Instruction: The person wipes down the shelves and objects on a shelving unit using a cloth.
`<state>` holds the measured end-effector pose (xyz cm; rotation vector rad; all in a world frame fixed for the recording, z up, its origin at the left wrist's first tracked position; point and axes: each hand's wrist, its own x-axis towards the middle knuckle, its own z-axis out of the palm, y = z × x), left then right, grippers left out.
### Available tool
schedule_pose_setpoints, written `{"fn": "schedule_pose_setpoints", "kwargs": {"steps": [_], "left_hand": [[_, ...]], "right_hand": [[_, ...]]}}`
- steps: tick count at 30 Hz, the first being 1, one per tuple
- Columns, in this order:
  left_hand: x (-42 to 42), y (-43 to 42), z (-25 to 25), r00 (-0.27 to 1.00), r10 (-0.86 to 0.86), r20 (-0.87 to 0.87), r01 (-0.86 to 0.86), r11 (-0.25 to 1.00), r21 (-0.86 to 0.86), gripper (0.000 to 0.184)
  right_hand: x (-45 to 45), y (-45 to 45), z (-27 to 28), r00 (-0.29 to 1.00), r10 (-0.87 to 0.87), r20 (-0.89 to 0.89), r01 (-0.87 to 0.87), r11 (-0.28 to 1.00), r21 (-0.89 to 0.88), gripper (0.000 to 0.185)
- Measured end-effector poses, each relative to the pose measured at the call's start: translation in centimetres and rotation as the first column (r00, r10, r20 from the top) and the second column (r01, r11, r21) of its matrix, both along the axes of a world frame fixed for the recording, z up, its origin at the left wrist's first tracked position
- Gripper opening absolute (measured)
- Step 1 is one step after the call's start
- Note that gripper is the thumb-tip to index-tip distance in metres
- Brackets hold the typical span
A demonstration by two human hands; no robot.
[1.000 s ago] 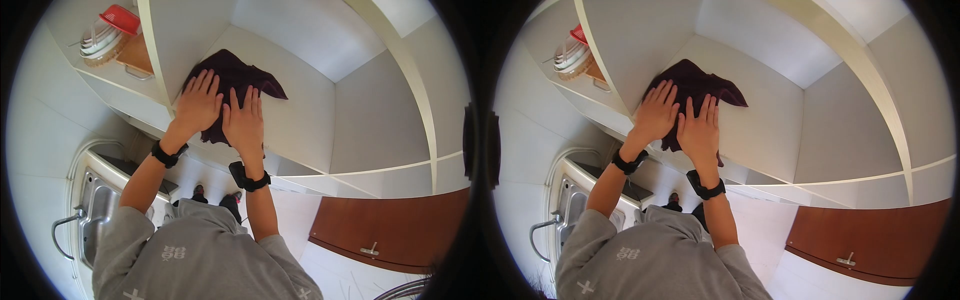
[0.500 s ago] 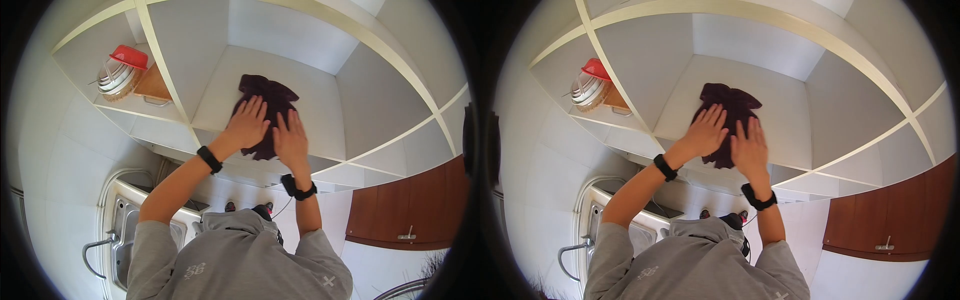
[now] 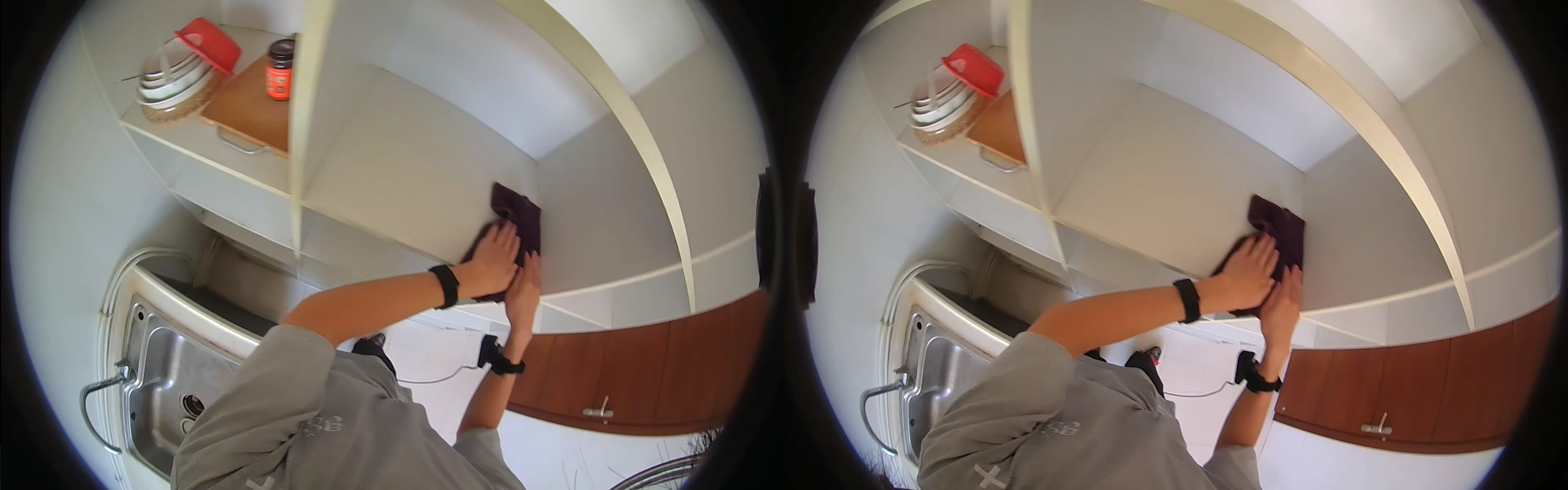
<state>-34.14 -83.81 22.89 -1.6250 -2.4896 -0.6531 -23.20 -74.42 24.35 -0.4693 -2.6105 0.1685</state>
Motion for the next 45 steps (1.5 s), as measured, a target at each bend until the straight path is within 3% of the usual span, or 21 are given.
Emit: {"fn": "schedule_pose_setpoints", "kwargs": {"steps": [8,14,20,24,33,45], "left_hand": [[-1.4,-5.5,-0.8,0.999,0.051,-0.002,-0.049,0.981,0.19,0.064],[-6.1,-14.6,0.1,0.968,0.246,0.055,-0.252,0.942,0.221,0.058],[-10.6,-22.5,0.1,0.814,0.577,-0.063,-0.541,0.793,0.282,0.047],[-9.8,-24.0,-0.1,0.697,0.696,-0.173,-0.629,0.709,0.318,0.043],[-10.1,-23.8,0.0,0.722,0.662,-0.202,-0.663,0.745,0.074,0.05],[-7.2,-23.0,1.5,0.727,0.683,-0.078,-0.68,0.698,-0.226,0.059]], "right_hand": [[-2.3,0.7,-1.0,0.982,0.024,0.187,-0.032,0.999,0.039,0.044],[-8.0,-6.4,-0.1,0.964,0.207,0.17,-0.213,0.977,0.022,0.047],[-13.8,-15.6,0.1,0.908,0.416,0.057,-0.42,0.903,0.089,0.046],[-15.5,-19.1,0.2,0.869,0.494,0.01,-0.493,0.867,0.076,0.045],[-15.8,-18.3,-1.2,0.841,0.53,-0.106,-0.518,0.846,0.122,0.045],[-15.3,-15.0,-2.9,0.734,0.666,-0.129,-0.658,0.746,0.109,0.048]]}}
